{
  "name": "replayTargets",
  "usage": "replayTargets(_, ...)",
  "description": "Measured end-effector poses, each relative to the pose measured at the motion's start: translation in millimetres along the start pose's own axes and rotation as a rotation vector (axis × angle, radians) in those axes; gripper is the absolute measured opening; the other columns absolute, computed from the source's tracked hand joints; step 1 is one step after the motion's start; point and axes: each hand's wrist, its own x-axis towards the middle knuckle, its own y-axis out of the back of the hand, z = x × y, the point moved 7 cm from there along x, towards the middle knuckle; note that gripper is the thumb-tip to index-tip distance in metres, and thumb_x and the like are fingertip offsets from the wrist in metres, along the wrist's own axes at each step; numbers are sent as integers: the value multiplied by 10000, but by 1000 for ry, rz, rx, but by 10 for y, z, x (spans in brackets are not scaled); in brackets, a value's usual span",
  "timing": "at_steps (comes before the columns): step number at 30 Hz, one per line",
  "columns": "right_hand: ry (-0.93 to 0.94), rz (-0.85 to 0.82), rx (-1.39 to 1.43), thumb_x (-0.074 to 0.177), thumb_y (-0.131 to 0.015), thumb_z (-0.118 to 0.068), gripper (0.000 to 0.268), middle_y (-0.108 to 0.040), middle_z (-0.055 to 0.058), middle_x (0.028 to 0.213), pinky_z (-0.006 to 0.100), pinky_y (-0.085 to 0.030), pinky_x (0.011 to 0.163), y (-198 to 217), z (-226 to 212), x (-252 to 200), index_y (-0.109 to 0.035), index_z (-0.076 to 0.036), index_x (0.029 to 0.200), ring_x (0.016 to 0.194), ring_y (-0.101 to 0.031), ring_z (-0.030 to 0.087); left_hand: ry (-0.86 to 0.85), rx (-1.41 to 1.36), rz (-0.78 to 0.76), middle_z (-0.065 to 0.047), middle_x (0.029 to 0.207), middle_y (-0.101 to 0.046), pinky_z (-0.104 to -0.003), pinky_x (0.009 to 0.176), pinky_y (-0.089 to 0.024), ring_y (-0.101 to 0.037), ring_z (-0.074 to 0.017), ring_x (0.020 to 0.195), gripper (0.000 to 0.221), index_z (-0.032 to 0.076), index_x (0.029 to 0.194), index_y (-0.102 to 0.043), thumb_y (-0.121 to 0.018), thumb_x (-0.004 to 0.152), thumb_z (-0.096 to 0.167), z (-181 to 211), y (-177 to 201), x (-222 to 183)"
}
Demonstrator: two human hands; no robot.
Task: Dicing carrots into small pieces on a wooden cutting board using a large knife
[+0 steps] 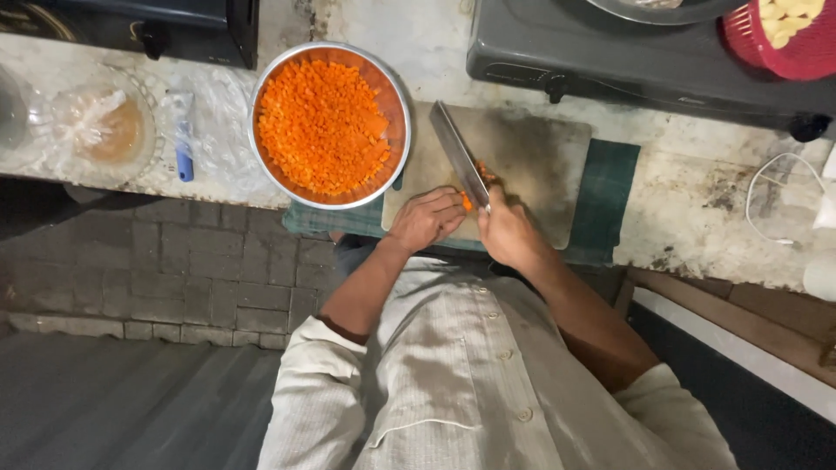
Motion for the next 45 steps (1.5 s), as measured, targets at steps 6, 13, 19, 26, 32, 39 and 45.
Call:
replayTargets(6, 153, 258, -186, 979, -404, -338, 361, -678, 210, 784, 460, -591, 600, -646, 464, 172, -410, -111, 1260, 749, -726, 386, -12, 23, 28, 2, 916, -688, -279, 834, -573, -672, -192, 930, 74, 108, 851, -717, -687, 897, 157, 23, 24, 40)
replayTargets(13, 326, 392, -123, 984, -434, -270, 351, -664, 285, 712, 518, -557, 550, -234, 4, 297, -422, -25, 1234, 698, -712, 428, -18, 45, 2, 29, 965, -707, -282, 820, -583, -677, -183, 936, 84, 133, 869, -719, -658, 909, 174, -39, -34, -15)
replayTargets(19, 85, 96, -105, 955, -445, -363, 325, -704, 241, 859, 522, -571, 662, -351, 290, 172, -418, -135, 1186, 820, -716, 432, -34, 15, 57, -29, 958, -693, -318, 807, -579, -669, -235, 944, 27, 119, 876, -740, -719, 867, 133, 43, 58, 12)
replayTargets(26, 202, 368, -149, 976, -447, -311, 335, -663, 231, 716, 473, -565, 533, -704, 398, 239, -448, -72, 1210, 684, -712, 411, 14, -55, 39, -38, 905, -709, -310, 786, -582, -674, -233, 899, 81, 100, 909, -751, -683, 906, 145, -10, 89, 13)
replayTargets(32, 196, 216, -31, 981, -430, -292, 346, -683, 313, 819, 561, -560, 681, -276, 35, 260, -417, -48, 1227, 819, -703, 463, 32, -61, 28, -25, 932, -725, -302, 797, -580, -678, -219, 903, 112, 105, 908, -749, -659, 923, 171, -35, 76, 12)
replayTargets(39, 40, 14, -111, 977, -430, -375, 319, -700, 282, 940, 538, -570, 768, -154, 78, -77, -432, -118, 1166, 925, -701, 444, 78, -34, 55, -46, 934, -707, -320, 808, -579, -675, -239, 935, 76, 80, 895, -738, -671, 912, 113, 40, 258, 4)
replayTargets(45, 194, 426, -102, 974, -482, -260, 253, -661, 237, 755, 466, -572, 538, -713, 313, 295, -471, -62, 1132, 696, -710, 414, 67, -8, 35, -43, 908, -708, -313, 780, -589, -680, -233, 915, 62, 84, 894, -737, -683, 907, 112, -17, 189, -17)
